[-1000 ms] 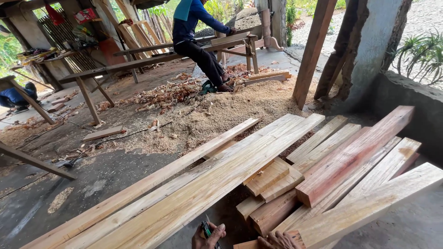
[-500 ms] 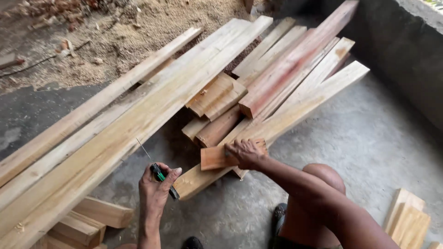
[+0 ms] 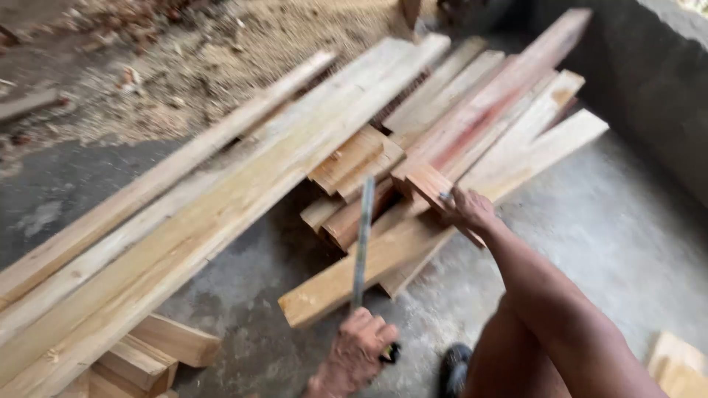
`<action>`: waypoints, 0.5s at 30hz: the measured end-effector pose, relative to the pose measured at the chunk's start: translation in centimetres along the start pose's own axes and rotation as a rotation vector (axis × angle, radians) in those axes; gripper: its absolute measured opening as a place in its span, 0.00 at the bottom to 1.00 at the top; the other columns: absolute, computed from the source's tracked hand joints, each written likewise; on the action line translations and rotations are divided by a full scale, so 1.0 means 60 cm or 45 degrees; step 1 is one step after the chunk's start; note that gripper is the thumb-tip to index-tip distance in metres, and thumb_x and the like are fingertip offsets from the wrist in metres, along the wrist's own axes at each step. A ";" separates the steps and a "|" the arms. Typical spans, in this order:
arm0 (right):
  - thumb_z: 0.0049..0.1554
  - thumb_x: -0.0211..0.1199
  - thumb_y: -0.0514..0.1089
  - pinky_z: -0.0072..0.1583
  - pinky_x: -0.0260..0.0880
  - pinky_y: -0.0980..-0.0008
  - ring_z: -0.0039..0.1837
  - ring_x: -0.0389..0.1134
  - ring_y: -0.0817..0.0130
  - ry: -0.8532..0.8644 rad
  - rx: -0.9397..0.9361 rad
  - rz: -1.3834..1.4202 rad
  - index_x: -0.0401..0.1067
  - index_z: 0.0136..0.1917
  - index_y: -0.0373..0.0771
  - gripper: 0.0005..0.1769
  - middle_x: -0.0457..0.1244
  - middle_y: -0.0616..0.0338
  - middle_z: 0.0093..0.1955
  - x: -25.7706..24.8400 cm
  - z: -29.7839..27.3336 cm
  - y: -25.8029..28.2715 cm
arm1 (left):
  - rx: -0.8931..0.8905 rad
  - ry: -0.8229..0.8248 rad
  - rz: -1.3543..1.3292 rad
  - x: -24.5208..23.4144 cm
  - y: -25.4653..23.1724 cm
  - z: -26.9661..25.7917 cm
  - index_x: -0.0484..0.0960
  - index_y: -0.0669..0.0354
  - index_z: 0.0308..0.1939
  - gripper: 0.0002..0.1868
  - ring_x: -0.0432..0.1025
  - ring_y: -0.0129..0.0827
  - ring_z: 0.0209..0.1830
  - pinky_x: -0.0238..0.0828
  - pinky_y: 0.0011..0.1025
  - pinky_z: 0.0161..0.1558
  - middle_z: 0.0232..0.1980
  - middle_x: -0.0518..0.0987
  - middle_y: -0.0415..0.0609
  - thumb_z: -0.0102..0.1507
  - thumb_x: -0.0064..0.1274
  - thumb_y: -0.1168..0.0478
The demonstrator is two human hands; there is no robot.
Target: Measure and mark pieces of wood using a combination square and a pencil in a carpentry workshop.
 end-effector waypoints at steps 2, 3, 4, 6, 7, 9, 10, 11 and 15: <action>0.50 0.69 0.63 0.55 0.71 0.48 0.54 0.70 0.45 -0.026 0.008 0.052 0.66 0.66 0.47 0.36 0.69 0.43 0.50 -0.006 -0.012 0.012 | 0.035 -0.034 0.061 0.124 0.055 -0.063 0.71 0.51 0.35 0.08 0.70 0.43 0.30 0.68 0.41 0.36 0.29 0.66 0.46 0.55 0.54 0.61; 0.49 0.68 0.63 0.55 0.72 0.46 0.54 0.71 0.43 -0.010 0.061 0.103 0.67 0.65 0.50 0.35 0.70 0.42 0.49 -0.007 -0.012 0.016 | 0.066 -0.035 0.070 0.175 0.083 -0.097 0.70 0.49 0.30 0.08 0.68 0.38 0.26 0.65 0.39 0.33 0.26 0.63 0.45 0.57 0.55 0.58; 0.49 0.68 0.63 0.55 0.72 0.46 0.54 0.71 0.43 -0.047 0.015 0.107 0.67 0.65 0.50 0.35 0.70 0.42 0.49 -0.022 -0.009 0.033 | 0.071 -0.063 0.122 0.243 0.138 -0.122 0.70 0.49 0.30 0.08 0.68 0.38 0.26 0.65 0.39 0.33 0.26 0.63 0.45 0.57 0.55 0.58; 0.53 0.64 0.65 0.56 0.74 0.48 0.54 0.73 0.45 0.043 0.173 0.038 0.66 0.68 0.52 0.34 0.71 0.41 0.50 -0.024 -0.021 0.042 | -0.095 -0.130 0.224 0.380 0.225 -0.191 0.73 0.45 0.20 0.19 0.67 0.31 0.16 0.62 0.39 0.23 0.17 0.64 0.39 0.64 0.61 0.55; 0.53 0.64 0.65 0.56 0.74 0.48 0.54 0.73 0.45 0.033 0.144 0.035 0.66 0.68 0.52 0.34 0.71 0.41 0.50 -0.026 -0.006 0.039 | -0.105 -0.148 0.249 0.309 0.211 -0.145 0.73 0.45 0.20 0.19 0.67 0.31 0.16 0.62 0.39 0.23 0.17 0.64 0.39 0.64 0.61 0.55; 0.45 0.71 0.74 0.60 0.74 0.51 0.60 0.71 0.45 0.073 0.192 -0.072 0.63 0.72 0.56 0.48 0.67 0.41 0.57 -0.011 0.008 0.026 | -0.290 0.046 0.182 0.159 0.138 -0.098 0.72 0.50 0.26 0.17 0.70 0.32 0.25 0.70 0.39 0.38 0.22 0.65 0.44 0.68 0.57 0.54; 0.45 0.71 0.74 0.60 0.74 0.51 0.60 0.71 0.45 0.124 0.124 -0.109 0.63 0.72 0.56 0.48 0.67 0.41 0.57 -0.007 0.011 0.016 | -0.379 0.021 0.184 0.102 0.130 -0.080 0.72 0.50 0.26 0.17 0.70 0.32 0.25 0.70 0.39 0.38 0.22 0.65 0.44 0.68 0.57 0.54; 0.42 0.69 0.78 0.61 0.75 0.50 0.61 0.74 0.46 0.164 0.199 -0.117 0.61 0.76 0.57 0.55 0.71 0.41 0.57 -0.001 0.018 0.005 | -0.312 -0.047 0.245 0.042 0.123 -0.067 0.74 0.52 0.36 0.11 0.73 0.38 0.33 0.70 0.41 0.42 0.29 0.70 0.46 0.63 0.62 0.57; 0.39 0.67 0.84 0.58 0.79 0.46 0.57 0.77 0.40 0.184 0.147 -0.271 0.67 0.77 0.47 0.63 0.75 0.35 0.51 0.017 0.046 -0.018 | -0.537 -0.197 0.524 -0.197 0.101 -0.082 0.74 0.55 0.48 0.28 0.74 0.45 0.41 0.68 0.45 0.45 0.36 0.75 0.48 0.47 0.71 0.64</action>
Point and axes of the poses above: each hand's wrist, its own z-axis towards the middle knuckle, its own x-axis out of the palm, y = z × x, the point moved 3 cm from there along z, towards the middle knuckle
